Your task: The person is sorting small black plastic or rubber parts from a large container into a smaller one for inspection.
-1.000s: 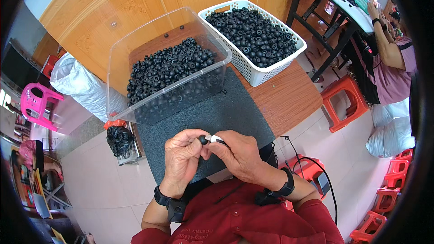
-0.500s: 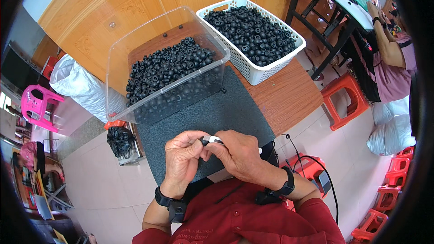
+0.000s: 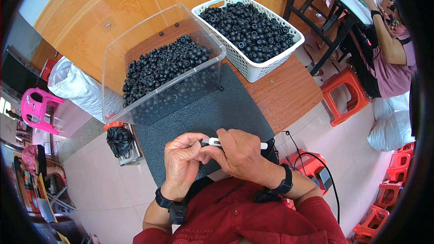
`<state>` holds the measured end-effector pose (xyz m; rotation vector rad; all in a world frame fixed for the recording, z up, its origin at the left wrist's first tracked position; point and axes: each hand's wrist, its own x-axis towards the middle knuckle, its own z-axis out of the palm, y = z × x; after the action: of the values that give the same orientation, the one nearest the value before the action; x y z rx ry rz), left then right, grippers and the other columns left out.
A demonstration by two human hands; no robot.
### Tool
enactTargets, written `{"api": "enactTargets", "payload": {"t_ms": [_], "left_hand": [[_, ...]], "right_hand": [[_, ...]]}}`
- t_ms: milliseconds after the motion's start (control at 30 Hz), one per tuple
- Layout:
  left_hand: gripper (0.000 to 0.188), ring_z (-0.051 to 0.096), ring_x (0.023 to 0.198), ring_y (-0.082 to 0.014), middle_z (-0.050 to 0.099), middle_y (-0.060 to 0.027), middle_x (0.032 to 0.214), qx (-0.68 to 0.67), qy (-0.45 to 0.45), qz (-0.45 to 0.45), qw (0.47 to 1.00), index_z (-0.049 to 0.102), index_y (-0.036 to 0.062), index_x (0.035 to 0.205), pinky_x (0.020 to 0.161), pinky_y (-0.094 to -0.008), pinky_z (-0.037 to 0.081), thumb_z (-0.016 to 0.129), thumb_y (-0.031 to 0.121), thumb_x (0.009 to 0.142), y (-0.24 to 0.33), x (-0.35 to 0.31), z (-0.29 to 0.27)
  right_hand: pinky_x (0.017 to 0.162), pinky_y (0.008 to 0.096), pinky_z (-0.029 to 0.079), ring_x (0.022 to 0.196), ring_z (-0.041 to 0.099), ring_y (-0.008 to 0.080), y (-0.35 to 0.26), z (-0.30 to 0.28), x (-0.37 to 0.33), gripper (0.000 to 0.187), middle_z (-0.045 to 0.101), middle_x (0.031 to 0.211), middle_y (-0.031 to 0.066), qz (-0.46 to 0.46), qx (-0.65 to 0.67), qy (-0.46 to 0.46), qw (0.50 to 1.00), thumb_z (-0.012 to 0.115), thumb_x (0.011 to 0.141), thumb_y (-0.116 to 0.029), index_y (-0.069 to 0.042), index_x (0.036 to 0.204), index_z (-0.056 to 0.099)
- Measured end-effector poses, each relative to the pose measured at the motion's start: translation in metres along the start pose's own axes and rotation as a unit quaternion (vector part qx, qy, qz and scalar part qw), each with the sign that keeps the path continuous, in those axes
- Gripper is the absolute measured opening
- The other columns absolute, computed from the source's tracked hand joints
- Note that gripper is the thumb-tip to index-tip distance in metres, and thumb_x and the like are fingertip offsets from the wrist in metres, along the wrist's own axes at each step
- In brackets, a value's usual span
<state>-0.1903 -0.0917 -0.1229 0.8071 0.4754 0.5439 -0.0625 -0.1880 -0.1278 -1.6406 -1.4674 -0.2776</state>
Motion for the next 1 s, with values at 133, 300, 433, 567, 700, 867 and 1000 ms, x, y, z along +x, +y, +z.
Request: {"api": "enactTargets", "payload": {"t_ms": [133, 300, 433, 567, 700, 867, 1000], "left_hand": [[0.022, 0.053, 0.062, -0.0153, 0.061, -0.0121, 0.077, -0.02, 0.013, -0.007, 1.0, 0.062, -0.0079, 0.095, 0.054, -0.0285, 0.042, 0.063, 0.011, 0.084, -0.005, -0.001, -0.001], [0.021, 0.055, 0.064, -0.0159, 0.062, -0.0111, 0.082, -0.016, 0.042, -0.031, 0.999, 0.062, -0.0071, 0.095, 0.057, -0.0287, 0.045, 0.063, 0.011, 0.084, -0.011, 0.0, 0.002], [0.019, 0.056, 0.067, -0.0157, 0.063, -0.0102, 0.085, -0.011, 0.055, 0.002, 0.998, 0.062, -0.0054, 0.095, 0.062, -0.0281, 0.047, 0.064, 0.011, 0.084, -0.013, 0.001, 0.003], [0.021, 0.058, 0.07, -0.0157, 0.064, -0.0106, 0.086, -0.027, 0.006, -0.005, 1.0, 0.062, -0.005, 0.096, 0.065, -0.0282, 0.048, 0.065, 0.011, 0.084, -0.009, 0.002, 0.002], [0.024, 0.058, 0.07, -0.0156, 0.064, -0.0109, 0.086, -0.005, -0.024, 0.023, 0.999, 0.062, -0.0053, 0.098, 0.065, -0.0283, 0.048, 0.066, 0.012, 0.082, -0.013, 0.005, 0.001], [0.024, 0.058, 0.067, -0.0167, 0.065, -0.0114, 0.084, 0.045, 0.006, 0.041, 0.998, 0.063, -0.0058, 0.097, 0.062, -0.0282, 0.047, 0.068, 0.011, 0.081, -0.012, 0.007, 0.008], [0.024, 0.058, 0.066, -0.0168, 0.064, -0.0109, 0.081, 0.047, -0.006, 0.038, 0.998, 0.063, -0.0061, 0.096, 0.061, -0.0281, 0.047, 0.069, 0.011, 0.08, -0.011, 0.007, 0.015]], "right_hand": [[0.041, 0.0314, 0.039, 0.046, 0.049, 0.021, 0.005, 0.001, -0.003, 0.033, 0.045, 0.056, 0.0059, -0.01, -0.006, -0.041, 0.999, 0.063, 0.084, -0.033, -0.005, 0.072, 0.051], [0.042, 0.0322, 0.04, 0.046, 0.049, 0.0216, 0.002, 0.007, -0.01, 0.031, 0.045, 0.056, 0.0063, -0.051, 0.018, -0.028, 0.998, 0.063, 0.083, -0.032, -0.005, 0.072, 0.052], [0.045, 0.0338, 0.042, 0.049, 0.052, 0.0239, 0.001, 0.007, -0.017, 0.03, 0.049, 0.058, 0.0077, -0.002, 0.087, -0.025, 0.996, 0.066, 0.081, -0.031, -0.004, 0.074, 0.055], [0.048, 0.0314, 0.044, 0.056, 0.059, 0.024, 0.007, 0.005, -0.015, 0.025, 0.058, 0.066, 0.0087, 0.137, 0.225, -0.003, 0.965, 0.067, 0.082, -0.027, -0.003, 0.079, 0.06], [0.05, 0.0289, 0.044, 0.058, 0.06, 0.0187, 0.003, -0.003, -0.005, 0.023, 0.06, 0.067, 0.0088, 0.231, 0.322, -0.018, 0.918, 0.066, 0.084, -0.023, -0.002, 0.079, 0.059], [0.053, 0.026, 0.044, 0.06, 0.057, 0.0099, 0.002, -0.008, 0.0, 0.022, 0.061, 0.068, 0.0071, 0.275, 0.375, -0.068, 0.883, 0.062, 0.088, -0.021, 0.0, 0.08, 0.059], [0.054, 0.0247, 0.042, 0.062, 0.053, 0.0073, 0.003, -0.018, 0.001, 0.022, 0.059, 0.066, 0.0048, 0.284, 0.391, -0.076, 0.872, 0.061, 0.089, -0.02, 0.0, 0.08, 0.059]]}}
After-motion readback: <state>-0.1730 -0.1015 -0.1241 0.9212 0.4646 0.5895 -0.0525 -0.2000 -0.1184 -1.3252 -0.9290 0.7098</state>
